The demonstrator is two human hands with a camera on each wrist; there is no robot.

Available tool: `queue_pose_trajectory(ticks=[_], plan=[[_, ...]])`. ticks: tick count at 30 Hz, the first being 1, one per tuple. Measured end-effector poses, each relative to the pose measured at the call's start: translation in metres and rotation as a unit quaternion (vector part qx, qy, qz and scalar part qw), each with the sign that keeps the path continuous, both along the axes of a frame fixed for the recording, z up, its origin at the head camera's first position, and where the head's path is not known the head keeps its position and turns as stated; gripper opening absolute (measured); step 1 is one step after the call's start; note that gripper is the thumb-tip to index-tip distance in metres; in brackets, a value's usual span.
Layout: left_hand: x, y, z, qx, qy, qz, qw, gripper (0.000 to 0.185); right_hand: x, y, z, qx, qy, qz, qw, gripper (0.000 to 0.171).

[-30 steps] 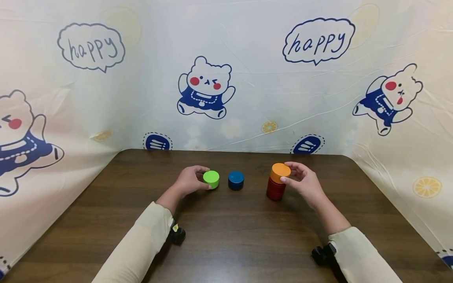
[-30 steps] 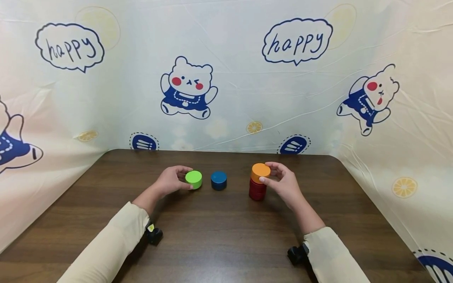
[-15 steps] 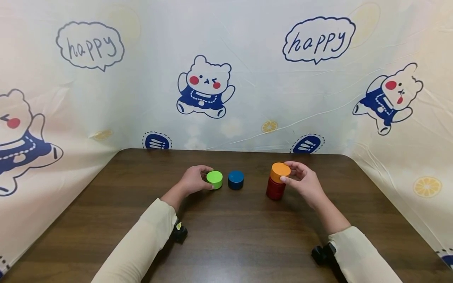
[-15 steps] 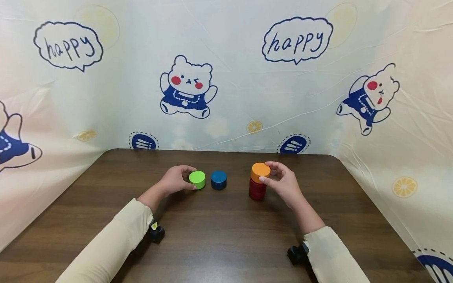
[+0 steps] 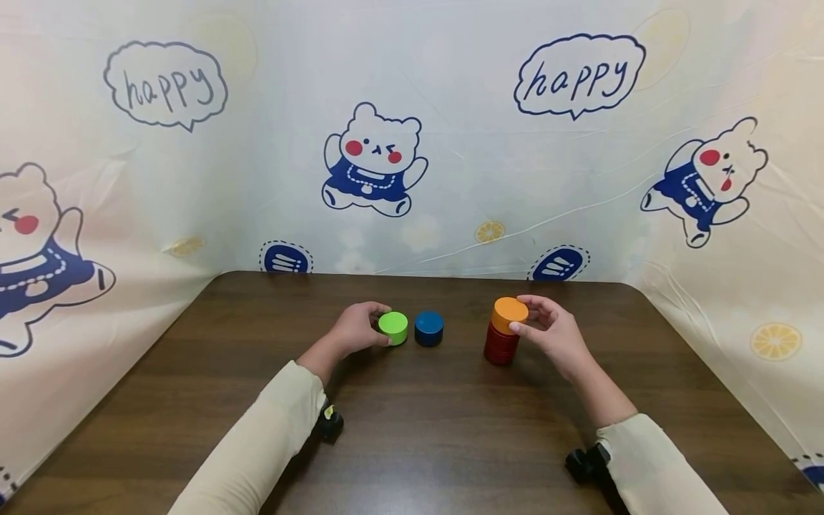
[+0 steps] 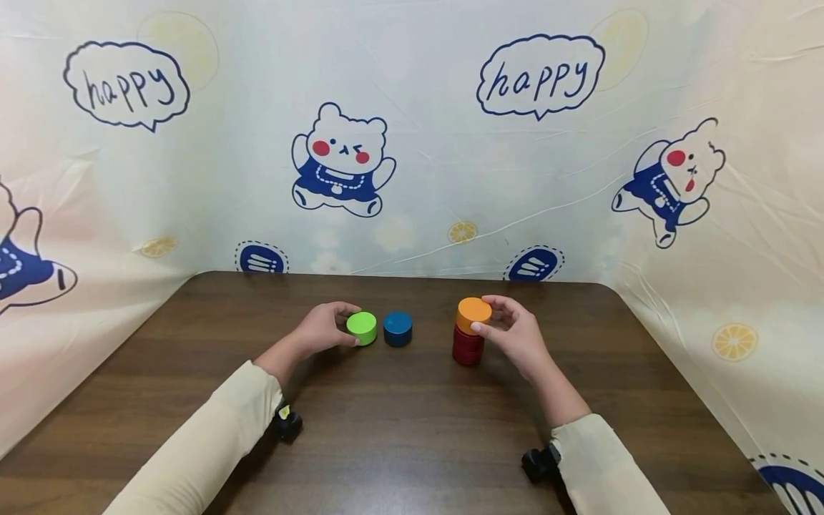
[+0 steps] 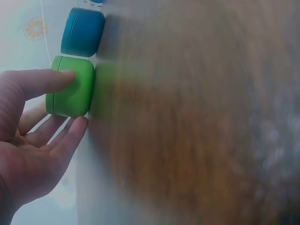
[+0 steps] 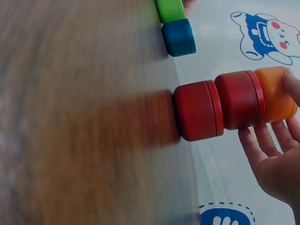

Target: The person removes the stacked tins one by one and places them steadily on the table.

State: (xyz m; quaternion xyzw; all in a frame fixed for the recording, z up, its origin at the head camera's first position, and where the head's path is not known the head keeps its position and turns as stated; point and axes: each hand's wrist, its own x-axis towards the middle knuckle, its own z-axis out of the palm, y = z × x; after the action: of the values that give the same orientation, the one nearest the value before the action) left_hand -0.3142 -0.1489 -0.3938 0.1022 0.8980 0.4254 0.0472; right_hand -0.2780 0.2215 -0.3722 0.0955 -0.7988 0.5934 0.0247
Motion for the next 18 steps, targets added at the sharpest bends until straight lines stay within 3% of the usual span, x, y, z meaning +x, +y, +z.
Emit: queue_pose_trajectory(ticks=[18], plan=[[0.0041,-0.0089,0.0051,0.024,-0.003,0.005,0.9997,0.063,0.0003,0.0016,0.0015,0.013,0.014,0.01,1.0,0.062]])
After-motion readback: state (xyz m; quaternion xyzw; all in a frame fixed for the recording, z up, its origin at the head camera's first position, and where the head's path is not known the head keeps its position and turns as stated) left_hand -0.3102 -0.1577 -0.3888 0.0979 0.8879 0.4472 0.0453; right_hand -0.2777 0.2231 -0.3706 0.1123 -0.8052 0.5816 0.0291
